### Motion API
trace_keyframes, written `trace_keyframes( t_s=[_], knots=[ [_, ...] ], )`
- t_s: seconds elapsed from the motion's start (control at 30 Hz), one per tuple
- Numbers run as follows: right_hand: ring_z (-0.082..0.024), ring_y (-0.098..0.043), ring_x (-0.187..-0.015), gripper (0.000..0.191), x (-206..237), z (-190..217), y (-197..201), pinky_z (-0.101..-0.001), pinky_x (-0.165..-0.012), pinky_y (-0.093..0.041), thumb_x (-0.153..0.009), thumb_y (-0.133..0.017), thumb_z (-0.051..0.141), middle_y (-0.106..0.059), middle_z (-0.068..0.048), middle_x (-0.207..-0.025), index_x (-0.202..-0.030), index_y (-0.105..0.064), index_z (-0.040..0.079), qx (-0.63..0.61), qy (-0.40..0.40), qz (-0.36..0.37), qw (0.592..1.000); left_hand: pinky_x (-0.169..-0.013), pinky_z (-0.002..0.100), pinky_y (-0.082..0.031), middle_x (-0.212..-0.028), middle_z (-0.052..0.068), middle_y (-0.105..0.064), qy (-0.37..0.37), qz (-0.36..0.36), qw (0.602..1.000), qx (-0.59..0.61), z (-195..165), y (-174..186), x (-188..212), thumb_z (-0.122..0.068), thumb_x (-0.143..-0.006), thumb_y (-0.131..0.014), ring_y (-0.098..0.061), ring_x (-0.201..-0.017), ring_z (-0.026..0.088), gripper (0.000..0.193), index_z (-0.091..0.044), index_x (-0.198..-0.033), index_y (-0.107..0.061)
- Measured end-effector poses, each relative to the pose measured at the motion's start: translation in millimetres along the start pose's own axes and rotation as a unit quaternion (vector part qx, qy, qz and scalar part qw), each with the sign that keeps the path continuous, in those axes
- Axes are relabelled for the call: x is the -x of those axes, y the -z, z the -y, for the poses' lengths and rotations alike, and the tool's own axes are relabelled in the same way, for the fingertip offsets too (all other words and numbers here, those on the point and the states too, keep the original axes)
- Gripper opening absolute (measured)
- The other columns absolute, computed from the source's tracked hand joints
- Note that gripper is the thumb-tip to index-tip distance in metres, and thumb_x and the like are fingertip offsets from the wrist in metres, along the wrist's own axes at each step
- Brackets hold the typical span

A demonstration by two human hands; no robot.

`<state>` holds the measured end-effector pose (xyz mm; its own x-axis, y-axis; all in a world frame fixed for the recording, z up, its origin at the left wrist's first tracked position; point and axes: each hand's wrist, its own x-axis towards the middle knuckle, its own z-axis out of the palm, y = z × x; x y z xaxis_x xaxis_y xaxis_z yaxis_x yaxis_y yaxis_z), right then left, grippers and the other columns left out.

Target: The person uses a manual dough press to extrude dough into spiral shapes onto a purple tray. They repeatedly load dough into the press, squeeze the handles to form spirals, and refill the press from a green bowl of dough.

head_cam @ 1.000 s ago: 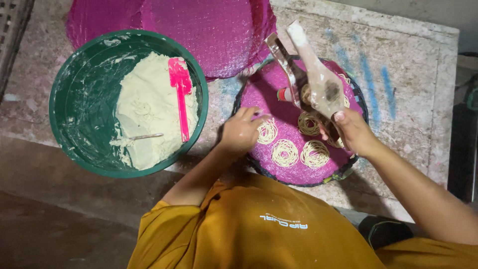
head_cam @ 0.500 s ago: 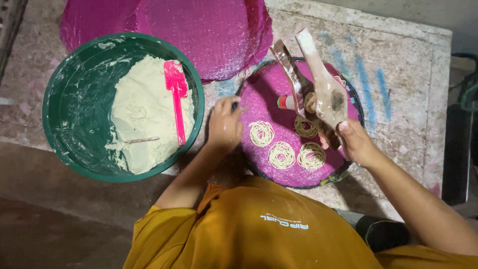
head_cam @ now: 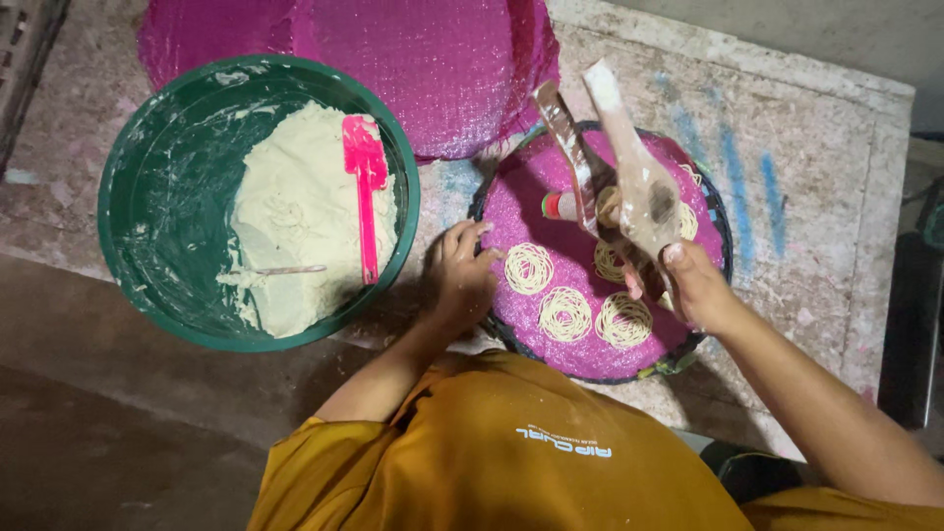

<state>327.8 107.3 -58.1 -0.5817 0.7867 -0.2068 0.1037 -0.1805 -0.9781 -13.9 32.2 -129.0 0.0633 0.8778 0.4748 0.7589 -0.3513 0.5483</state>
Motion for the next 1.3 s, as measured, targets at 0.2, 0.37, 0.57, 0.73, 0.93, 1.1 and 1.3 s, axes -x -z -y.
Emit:
trace_keyframes(
  t_s=[0.2,0.37,0.57,0.73,0.93,1.1,1.3],
  knots=[
    [-0.023,-0.075,-0.076,0.084,-13.5,11.1,1.8,-0.0381,-0.072,-0.062,-0.099,-0.033,0.071,-0.076,-0.015,-0.087,-0.109,-0.069,-0.004,0.106,-0.103,0.065,0.987,-0.12,0.049,-0.033,-0.143,0.014,-0.053,0.172,-0.053,0.869,0.46,1.0,18.4,-74.6,-0.018,-0.096,-0.06,-0.048,-0.137,0.03,0.048,-0.005,-0.141,-0.05],
    [-0.02,-0.071,-0.081,0.071,-35.1,51.9,-8.4,-0.0376,-0.076,-0.058,-0.091,-0.034,0.067,-0.076,-0.01,-0.09,-0.116,-0.068,0.01,0.031,-0.345,0.092,0.934,-0.118,0.046,-0.036,-0.116,0.011,-0.062,0.141,0.038,0.354,0.924,-6.1,17.8,-132.2,-0.057,-0.097,-0.053,-0.058,-0.119,0.028,0.059,-0.006,-0.125,-0.061],
    [-0.021,-0.065,-0.066,0.08,-79.2,84.9,-6.9,-0.0395,-0.065,-0.056,-0.098,-0.027,0.069,-0.069,-0.011,-0.072,-0.097,-0.072,0.002,0.341,-0.2,0.072,0.916,-0.1,0.04,-0.043,-0.086,0.003,-0.057,0.079,-0.05,0.342,0.935,23.3,-11.6,-170.0,-0.05,-0.102,-0.05,-0.056,-0.089,0.021,0.037,-0.014,-0.093,-0.057],
    [-0.022,-0.061,-0.061,0.075,-95.0,73.0,-28.9,-0.0415,-0.06,-0.053,-0.099,-0.032,0.065,-0.064,-0.011,-0.068,-0.091,-0.067,-0.001,0.373,-0.171,0.038,0.911,-0.092,0.038,-0.043,-0.078,0.001,-0.054,0.089,-0.069,0.329,0.938,56.3,-22.6,-168.6,-0.047,-0.097,-0.05,-0.052,-0.08,0.018,0.033,-0.016,-0.087,-0.054],
    [-0.021,-0.067,-0.058,0.07,-100.4,94.3,-18.2,-0.0388,-0.061,-0.057,-0.1,-0.029,0.062,-0.065,-0.009,-0.063,-0.092,-0.068,0.004,0.431,-0.221,0.047,0.874,-0.09,0.039,-0.044,-0.075,0.0,-0.052,0.117,-0.126,0.327,0.929,46.2,-41.2,-171.6,-0.044,-0.097,-0.05,-0.051,-0.077,0.018,0.031,-0.017,-0.083,-0.052],
    [-0.022,-0.061,-0.058,0.069,-105.2,90.3,-34.9,-0.0397,-0.057,-0.051,-0.102,-0.036,0.06,-0.062,-0.008,-0.064,-0.092,-0.067,-0.002,0.389,-0.139,-0.002,0.911,-0.085,0.036,-0.043,-0.074,0.0,-0.051,0.073,-0.078,0.356,0.928,63.9,-29.3,-188.2,-0.048,-0.095,-0.048,-0.05,-0.077,0.017,0.036,-0.015,-0.082,-0.052],
    [-0.022,-0.068,-0.057,0.069,-100.6,99.9,-24.3,-0.0386,-0.057,-0.059,-0.1,-0.031,0.061,-0.065,-0.007,-0.064,-0.092,-0.068,0.003,0.388,-0.237,0.025,0.89,-0.084,0.038,-0.044,-0.074,0.0,-0.05,0.121,-0.114,0.335,0.927,47.6,-34.7,-179.4,-0.044,-0.092,-0.048,-0.049,-0.076,0.017,0.029,-0.017,-0.081,-0.051]
  ],
)
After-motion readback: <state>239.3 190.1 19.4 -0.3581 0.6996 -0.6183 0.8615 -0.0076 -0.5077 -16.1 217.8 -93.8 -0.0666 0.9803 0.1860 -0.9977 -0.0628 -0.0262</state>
